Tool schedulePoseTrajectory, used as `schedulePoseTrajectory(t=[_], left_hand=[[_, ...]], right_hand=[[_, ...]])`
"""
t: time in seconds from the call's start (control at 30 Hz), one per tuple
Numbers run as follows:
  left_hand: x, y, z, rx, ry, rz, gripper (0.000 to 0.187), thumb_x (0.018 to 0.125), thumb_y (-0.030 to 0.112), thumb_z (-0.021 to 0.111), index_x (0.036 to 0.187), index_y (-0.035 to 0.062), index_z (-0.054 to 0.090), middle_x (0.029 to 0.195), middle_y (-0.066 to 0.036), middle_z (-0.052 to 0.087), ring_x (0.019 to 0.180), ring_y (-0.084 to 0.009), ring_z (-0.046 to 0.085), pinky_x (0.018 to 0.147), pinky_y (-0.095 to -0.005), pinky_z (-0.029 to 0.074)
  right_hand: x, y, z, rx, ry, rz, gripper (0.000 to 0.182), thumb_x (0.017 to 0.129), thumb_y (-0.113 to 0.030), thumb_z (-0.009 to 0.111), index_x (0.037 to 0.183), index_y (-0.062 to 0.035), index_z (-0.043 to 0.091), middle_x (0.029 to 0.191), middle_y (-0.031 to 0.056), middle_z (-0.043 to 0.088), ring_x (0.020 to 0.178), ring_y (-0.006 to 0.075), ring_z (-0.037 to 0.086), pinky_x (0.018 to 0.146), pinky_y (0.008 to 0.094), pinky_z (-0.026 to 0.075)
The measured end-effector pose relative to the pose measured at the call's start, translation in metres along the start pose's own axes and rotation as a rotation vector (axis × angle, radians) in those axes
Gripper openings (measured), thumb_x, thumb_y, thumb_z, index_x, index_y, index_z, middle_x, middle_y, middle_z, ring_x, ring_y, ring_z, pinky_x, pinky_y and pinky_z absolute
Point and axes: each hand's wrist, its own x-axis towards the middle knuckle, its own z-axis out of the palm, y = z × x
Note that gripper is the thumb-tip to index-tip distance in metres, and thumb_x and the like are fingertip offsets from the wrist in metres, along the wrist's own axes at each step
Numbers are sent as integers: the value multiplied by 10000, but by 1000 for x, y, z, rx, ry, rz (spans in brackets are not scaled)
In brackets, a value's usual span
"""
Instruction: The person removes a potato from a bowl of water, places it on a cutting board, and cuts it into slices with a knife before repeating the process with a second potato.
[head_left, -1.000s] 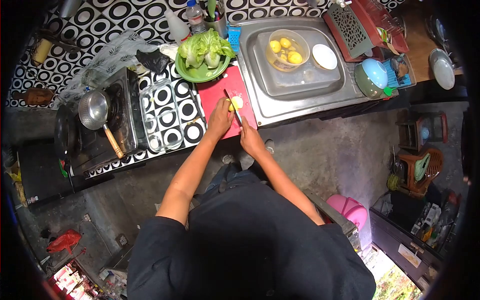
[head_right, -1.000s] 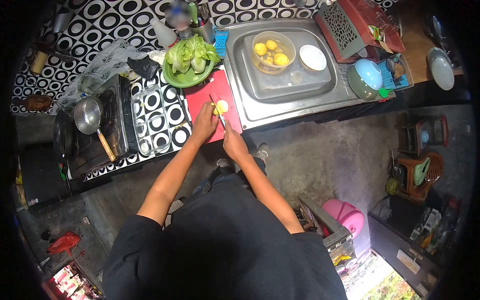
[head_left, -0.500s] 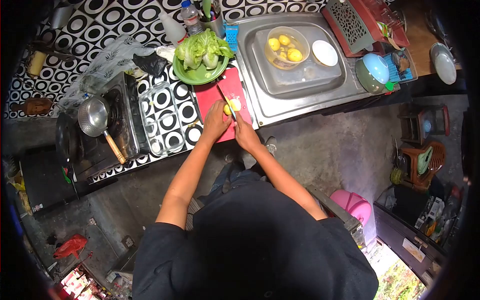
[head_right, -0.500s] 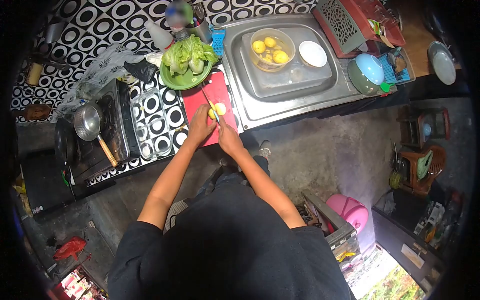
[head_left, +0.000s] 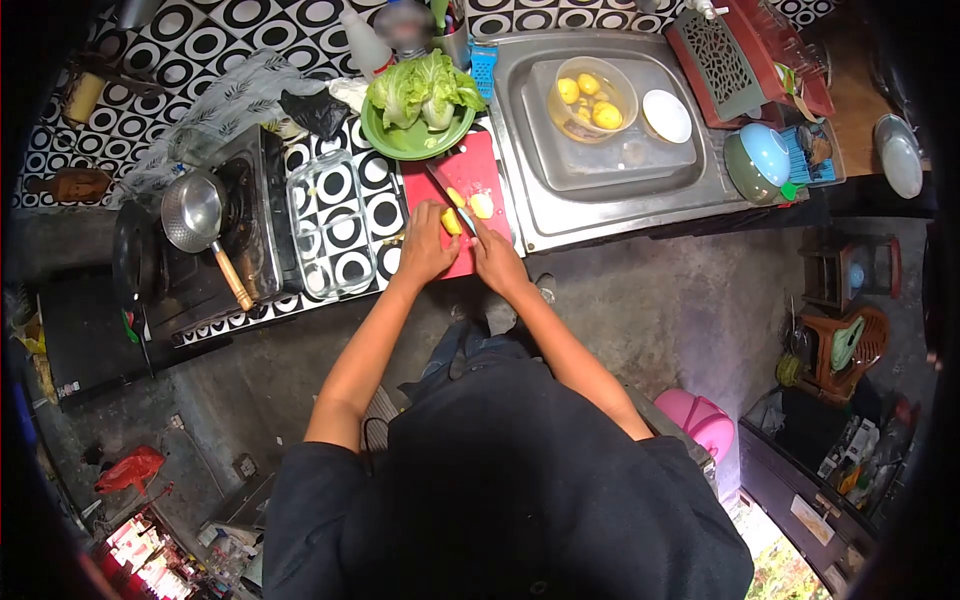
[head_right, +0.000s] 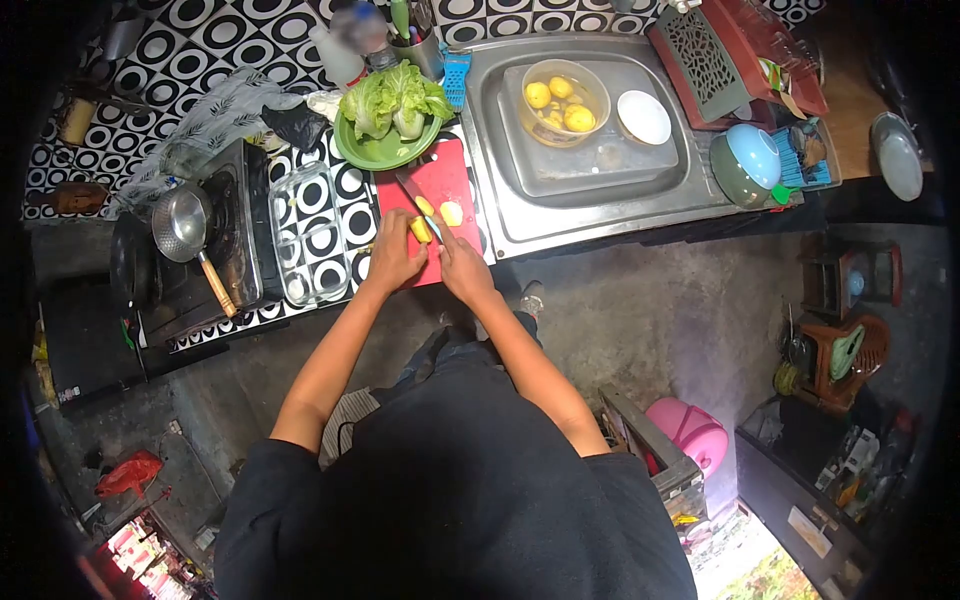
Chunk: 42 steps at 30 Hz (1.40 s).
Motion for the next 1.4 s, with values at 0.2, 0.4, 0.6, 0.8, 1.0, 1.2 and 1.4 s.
schedulePoseTrajectory(t=[0.2,0.4,0.6,0.8,1.0,1.2,1.4], left_hand=[[10,28,-23,66,-66,181,351,777,97,639,1120,20,633,1212,-173,607,1244,-365,531,1081,-531,377],[16,12,-23,162,-237,220,296,816,161,603,1078,38,664,1172,-107,654,1257,-305,544,1119,-602,319],[30,9,-25,211,-331,191,298,856,188,570,1089,29,668,1182,-113,659,1258,-307,551,1145,-622,280],[49,-7,-25,321,-463,137,347,922,218,512,1169,31,668,1269,-110,650,1328,-303,515,1172,-652,200],[60,-15,-27,278,-543,53,379,1017,258,434,1228,36,657,1305,-117,644,1373,-297,481,1190,-629,163],[47,-35,-13,70,-335,-94,396,1049,282,393,1237,46,649,1341,-123,630,1372,-313,483,1197,-581,189],[39,-12,1,118,-176,15,348,893,219,653,1183,27,649,1151,-152,640,1171,-334,550,1039,-540,358]], right_hand=[[-10,-3,-12,-108,-9,-18,544,977,-143,515,1509,-185,406,977,260,631,925,451,636,831,525,506],[-9,4,-15,-197,-18,-92,498,986,-208,541,1474,-199,438,950,235,627,856,449,657,737,544,530],[-7,-6,-32,-262,-64,-94,449,996,-251,530,1437,-181,484,963,226,638,850,441,664,734,545,534],[-8,0,-45,-345,-86,-126,472,996,-233,537,1463,-199,480,970,212,649,857,428,667,757,520,542],[-19,10,-75,-316,-73,-202,425,990,-236,530,1407,-154,537,1040,242,661,900,442,670,779,533,539],[-44,33,-110,-288,-30,-185,440,991,-233,529,1427,-174,534,1046,223,665,905,443,662,804,527,529],[-62,55,-128,-254,28,-39,452,990,-227,541,1441,-203,528,998,199,657,889,426,654,786,511,513]])
